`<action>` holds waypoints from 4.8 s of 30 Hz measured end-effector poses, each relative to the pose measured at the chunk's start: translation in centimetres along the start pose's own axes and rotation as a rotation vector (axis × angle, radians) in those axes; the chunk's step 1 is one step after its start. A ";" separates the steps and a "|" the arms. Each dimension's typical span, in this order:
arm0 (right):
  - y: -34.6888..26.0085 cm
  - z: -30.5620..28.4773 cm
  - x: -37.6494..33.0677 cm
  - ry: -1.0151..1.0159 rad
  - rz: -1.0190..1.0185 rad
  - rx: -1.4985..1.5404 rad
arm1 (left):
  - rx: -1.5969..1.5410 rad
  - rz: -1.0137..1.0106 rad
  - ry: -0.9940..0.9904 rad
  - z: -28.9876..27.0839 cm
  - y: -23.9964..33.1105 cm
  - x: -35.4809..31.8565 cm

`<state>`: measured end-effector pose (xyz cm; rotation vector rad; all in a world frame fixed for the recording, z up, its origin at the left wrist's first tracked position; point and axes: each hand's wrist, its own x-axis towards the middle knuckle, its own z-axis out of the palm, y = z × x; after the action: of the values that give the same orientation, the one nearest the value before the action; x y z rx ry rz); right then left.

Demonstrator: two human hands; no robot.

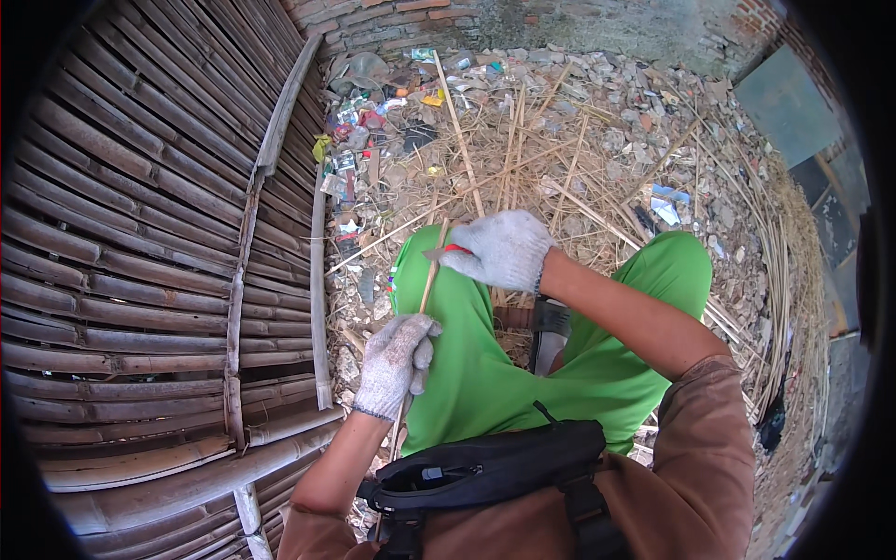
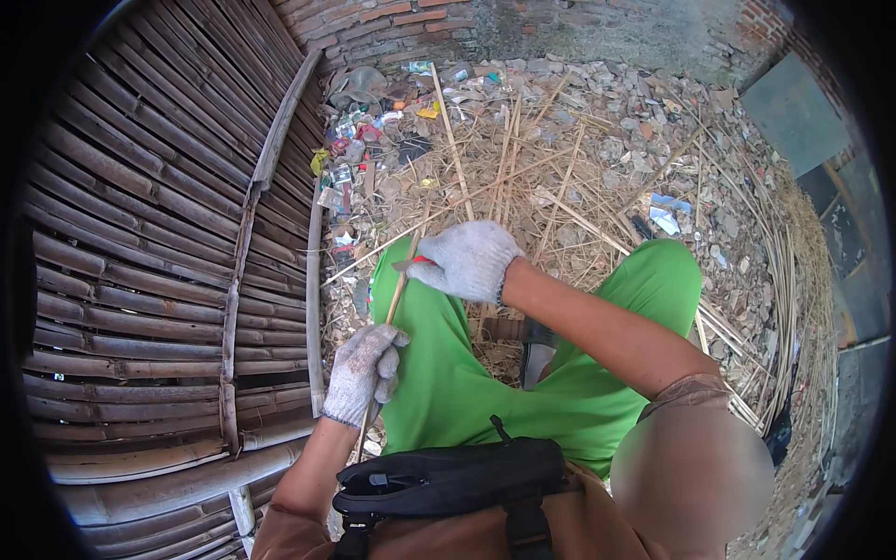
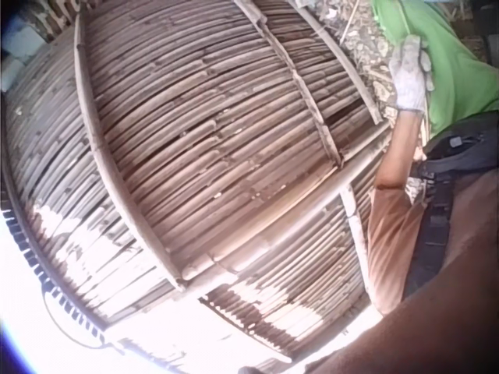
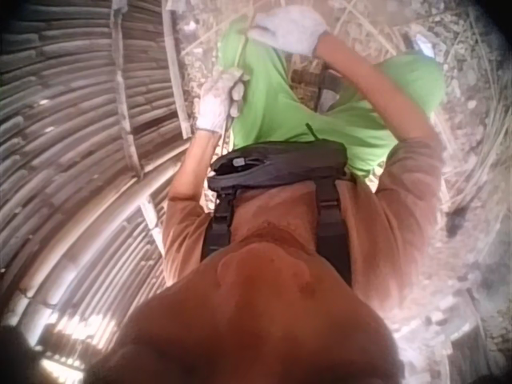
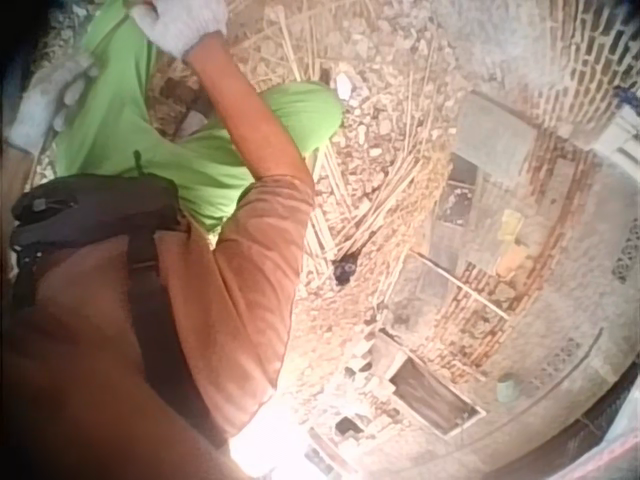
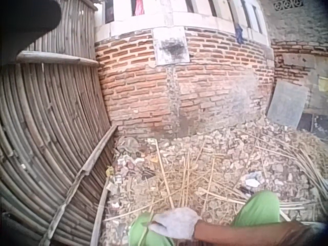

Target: The person shaves a thin strip of bamboo using a small knife while sitting in a workshop area.

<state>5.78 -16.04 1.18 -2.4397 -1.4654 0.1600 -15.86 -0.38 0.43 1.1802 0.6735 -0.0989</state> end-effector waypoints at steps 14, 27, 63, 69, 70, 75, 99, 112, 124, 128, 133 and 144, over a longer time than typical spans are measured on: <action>3.7 2.4 3.3 0.206 0.308 0.912 | -0.025 0.019 -0.283 -0.7 0.3 2.0; 1.9 0.5 2.7 0.079 0.381 1.210 | 0.071 0.093 -0.330 -1.9 0.5 1.0; -2.1 1.2 -1.6 0.052 -0.011 0.043 | -0.380 -0.063 -0.212 -1.2 -0.5 1.7; 0.9 0.2 0.9 0.126 0.097 -0.028 | -0.400 -0.067 -0.222 -1.2 -0.4 1.3; 0.4 0.2 0.6 0.124 0.094 -0.026 | -0.402 -0.075 -0.211 -1.3 -0.6 1.1; -0.8 1.1 -0.2 0.053 0.016 -0.035 | -0.417 -0.077 -0.210 -1.3 -1.1 1.2; 2.6 0.4 2.6 0.020 -0.005 -0.046 | -0.446 -0.063 -0.194 -0.8 -0.5 1.1; 15.4 -1.3 2.9 0.096 0.549 -0.128 | -0.312 -0.058 -0.163 -1.3 -0.8 -2.3; 3.3 0.0 3.8 0.075 0.448 1.083 | 0.297 0.123 -0.039 -0.4 0.6 -1.3; 3.3 -0.6 3.1 0.130 0.401 1.278 | 0.393 0.208 -0.012 0.5 0.8 -1.5; 2.8 -1.0 2.4 0.124 0.393 1.481 | 0.420 0.241 -0.019 0.6 1.1 -2.5; 2.9 1.3 2.3 0.066 0.331 0.843 | 0.411 0.179 -0.035 0.2 1.3 -0.8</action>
<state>9.00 -15.05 -0.78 -1.9133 -0.7173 0.6169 -15.89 -0.25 2.00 1.6253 0.5263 -0.1096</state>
